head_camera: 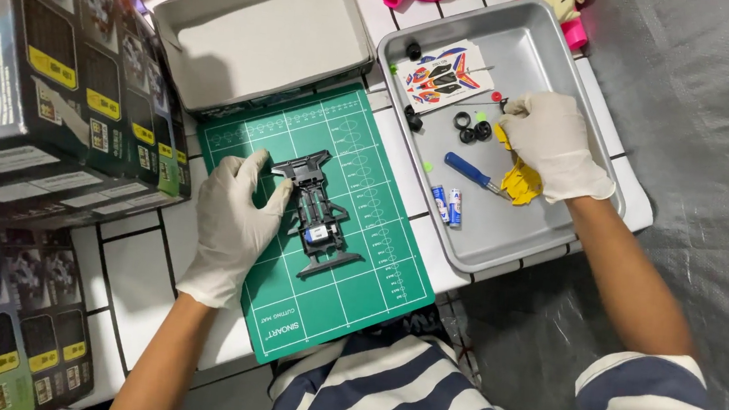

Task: The person assembles a model car chassis on a green cutting mat. They insert a small blue battery into the chassis, secure it with a black plastic cover, and attach black wheels to the axles.

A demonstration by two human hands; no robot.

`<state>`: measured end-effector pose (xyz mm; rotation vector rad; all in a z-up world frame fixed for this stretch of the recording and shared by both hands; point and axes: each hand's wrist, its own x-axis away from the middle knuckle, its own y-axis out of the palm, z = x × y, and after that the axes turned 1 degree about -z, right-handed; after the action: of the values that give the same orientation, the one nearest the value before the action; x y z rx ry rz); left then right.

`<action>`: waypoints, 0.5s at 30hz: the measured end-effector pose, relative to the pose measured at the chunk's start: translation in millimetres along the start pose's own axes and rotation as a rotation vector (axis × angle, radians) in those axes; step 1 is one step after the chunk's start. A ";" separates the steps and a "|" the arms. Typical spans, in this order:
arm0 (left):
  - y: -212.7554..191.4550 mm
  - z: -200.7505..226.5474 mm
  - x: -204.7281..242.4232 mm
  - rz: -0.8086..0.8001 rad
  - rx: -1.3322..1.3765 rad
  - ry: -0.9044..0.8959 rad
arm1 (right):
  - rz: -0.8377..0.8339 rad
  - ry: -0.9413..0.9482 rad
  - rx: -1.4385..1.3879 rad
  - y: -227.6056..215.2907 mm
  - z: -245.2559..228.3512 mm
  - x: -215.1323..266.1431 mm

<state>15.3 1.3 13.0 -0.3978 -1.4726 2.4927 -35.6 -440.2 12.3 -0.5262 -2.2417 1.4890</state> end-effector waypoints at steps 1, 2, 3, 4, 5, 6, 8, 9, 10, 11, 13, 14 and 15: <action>1.0 -1.7 0.0 0.000 0.001 -0.002 | -0.001 -0.002 0.002 -5.9 -11.3 7.8; 2.1 -3.5 0.8 0.001 0.004 0.004 | -0.003 0.015 0.039 -11.5 -22.6 15.6; 3.0 -5.7 1.5 0.002 0.007 0.011 | -0.004 0.032 0.077 -16.7 -34.4 23.5; 2.8 -5.4 1.6 0.004 0.005 0.001 | -0.010 0.024 0.079 -11.6 -24.7 13.2; 2.4 -5.8 1.8 0.025 0.009 0.031 | -0.003 0.025 0.097 -6.0 -15.9 3.0; 2.6 -6.2 3.3 0.047 0.014 0.055 | 0.002 0.021 0.119 -0.7 -7.9 -8.4; 9.3 -14.9 4.1 0.071 0.015 0.075 | -0.005 -0.007 0.105 -1.8 -6.6 -7.9; 12.5 -19.4 4.0 0.093 0.014 0.112 | -0.003 -0.024 0.086 -3.3 -6.6 -8.1; 12.9 -20.7 5.0 0.099 0.019 0.098 | -0.007 -0.037 0.095 -6.5 -12.7 -3.9; 13.2 -21.9 5.9 0.102 0.025 0.115 | 0.022 -0.023 0.133 -9.9 -18.7 0.2; 14.4 -24.0 5.9 0.111 0.032 0.123 | 0.050 -0.020 0.174 -10.2 -21.7 3.2; 15.6 -25.4 5.5 0.116 0.036 0.135 | 0.075 -0.019 0.196 -6.5 -18.8 2.3; 17.0 -26.9 4.8 0.122 0.040 0.147 | 0.099 -0.018 0.217 -2.7 -15.8 1.0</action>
<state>19.0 16.9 -14.9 -0.6663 -1.3779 2.5195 -28.5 -428.4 20.6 -0.5645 -2.0602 1.7669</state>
